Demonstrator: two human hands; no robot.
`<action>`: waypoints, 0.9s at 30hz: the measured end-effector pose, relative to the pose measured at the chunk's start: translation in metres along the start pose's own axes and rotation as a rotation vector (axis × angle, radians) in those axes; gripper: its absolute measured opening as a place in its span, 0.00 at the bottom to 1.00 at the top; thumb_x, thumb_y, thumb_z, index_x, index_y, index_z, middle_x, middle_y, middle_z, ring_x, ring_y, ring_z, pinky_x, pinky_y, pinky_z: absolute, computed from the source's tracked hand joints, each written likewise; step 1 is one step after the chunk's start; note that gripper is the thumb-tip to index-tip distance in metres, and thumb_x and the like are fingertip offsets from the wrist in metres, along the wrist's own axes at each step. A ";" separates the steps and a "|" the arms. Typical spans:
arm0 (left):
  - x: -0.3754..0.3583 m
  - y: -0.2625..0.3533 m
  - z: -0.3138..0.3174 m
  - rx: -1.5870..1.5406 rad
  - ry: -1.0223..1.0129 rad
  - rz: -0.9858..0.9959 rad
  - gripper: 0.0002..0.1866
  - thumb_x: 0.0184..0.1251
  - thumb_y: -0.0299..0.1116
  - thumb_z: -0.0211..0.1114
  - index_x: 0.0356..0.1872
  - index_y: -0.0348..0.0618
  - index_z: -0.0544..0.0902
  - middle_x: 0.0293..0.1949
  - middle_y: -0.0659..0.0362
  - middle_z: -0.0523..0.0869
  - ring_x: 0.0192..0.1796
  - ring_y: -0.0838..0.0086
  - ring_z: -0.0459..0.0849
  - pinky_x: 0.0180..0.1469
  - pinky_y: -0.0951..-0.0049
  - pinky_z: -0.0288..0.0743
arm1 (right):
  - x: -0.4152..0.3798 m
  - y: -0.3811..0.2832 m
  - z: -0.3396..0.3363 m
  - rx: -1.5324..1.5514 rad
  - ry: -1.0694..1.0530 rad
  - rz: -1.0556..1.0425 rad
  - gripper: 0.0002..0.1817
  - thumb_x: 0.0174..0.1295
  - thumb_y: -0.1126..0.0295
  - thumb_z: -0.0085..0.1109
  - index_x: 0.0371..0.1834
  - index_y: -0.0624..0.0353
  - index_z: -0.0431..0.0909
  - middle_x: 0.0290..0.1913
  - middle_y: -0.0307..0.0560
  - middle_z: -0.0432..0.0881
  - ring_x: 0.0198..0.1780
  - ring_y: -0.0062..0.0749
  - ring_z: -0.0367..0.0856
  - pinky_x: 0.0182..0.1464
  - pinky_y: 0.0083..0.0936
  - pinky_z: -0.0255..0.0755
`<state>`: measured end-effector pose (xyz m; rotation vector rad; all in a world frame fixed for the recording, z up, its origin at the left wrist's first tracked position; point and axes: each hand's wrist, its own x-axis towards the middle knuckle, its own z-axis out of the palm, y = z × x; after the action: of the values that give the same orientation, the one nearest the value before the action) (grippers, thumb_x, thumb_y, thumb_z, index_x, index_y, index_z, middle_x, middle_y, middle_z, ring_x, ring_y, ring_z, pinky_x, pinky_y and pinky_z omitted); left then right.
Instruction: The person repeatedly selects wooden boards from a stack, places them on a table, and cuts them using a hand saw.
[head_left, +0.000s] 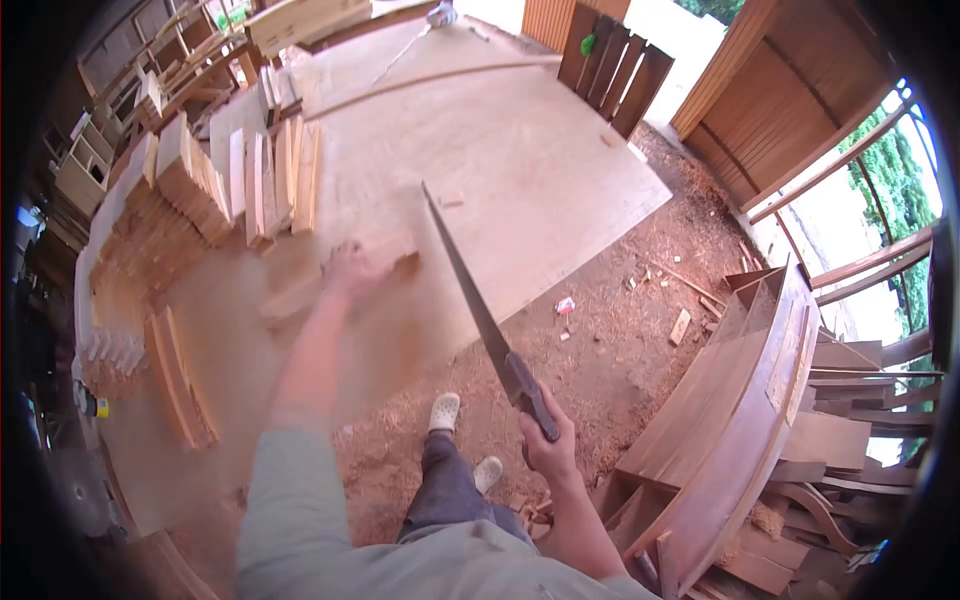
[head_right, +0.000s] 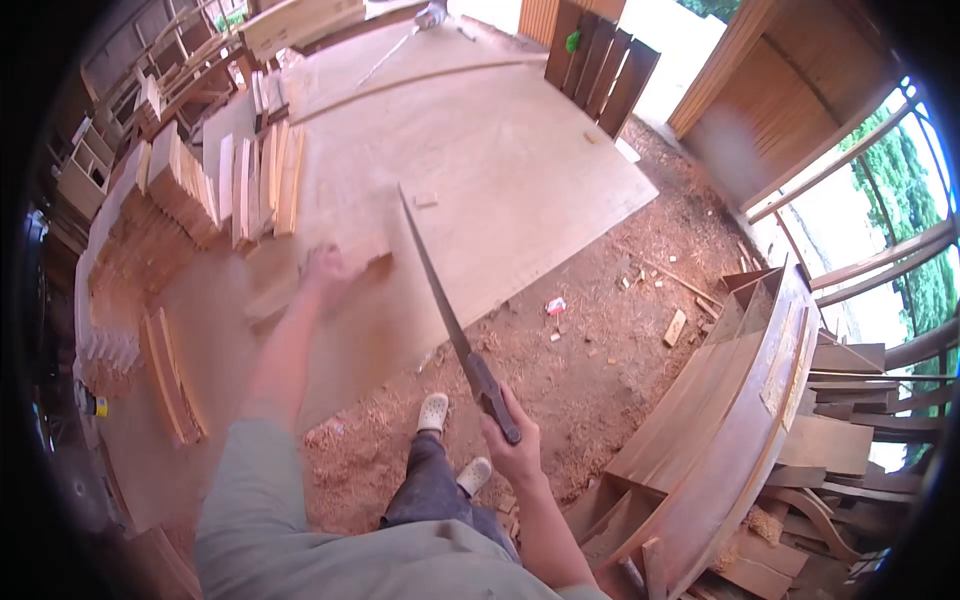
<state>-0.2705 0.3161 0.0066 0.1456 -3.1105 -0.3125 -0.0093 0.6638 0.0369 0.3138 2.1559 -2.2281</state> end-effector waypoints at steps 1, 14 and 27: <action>-0.019 -0.006 -0.020 0.117 -0.069 0.052 0.34 0.62 0.61 0.62 0.55 0.40 0.83 0.62 0.50 0.77 0.67 0.54 0.73 0.68 0.49 0.66 | 0.006 0.007 -0.005 -0.060 -0.006 -0.043 0.32 0.65 0.76 0.61 0.74 0.64 0.66 0.46 0.38 0.83 0.40 0.13 0.76 0.42 0.14 0.72; -0.055 -0.076 -0.043 -0.188 -0.065 -0.474 0.33 0.78 0.56 0.44 0.51 0.35 0.85 0.52 0.39 0.85 0.52 0.46 0.85 0.59 0.49 0.75 | -0.034 0.009 -0.027 0.127 0.213 -0.054 0.33 0.64 0.78 0.57 0.74 0.65 0.64 0.31 0.35 0.75 0.26 0.16 0.73 0.28 0.17 0.71; 0.008 -0.026 0.033 -0.024 0.333 -0.214 0.26 0.74 0.51 0.48 0.40 0.41 0.88 0.51 0.51 0.85 0.58 0.58 0.79 0.59 0.51 0.70 | -0.030 -0.013 0.016 -0.132 -0.067 -0.008 0.31 0.65 0.79 0.55 0.74 0.66 0.65 0.35 0.34 0.76 0.29 0.14 0.72 0.31 0.15 0.69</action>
<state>-0.2769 0.2965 -0.0313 0.4785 -2.7634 -0.2930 0.0155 0.6450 0.0551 0.2234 2.2591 -2.0556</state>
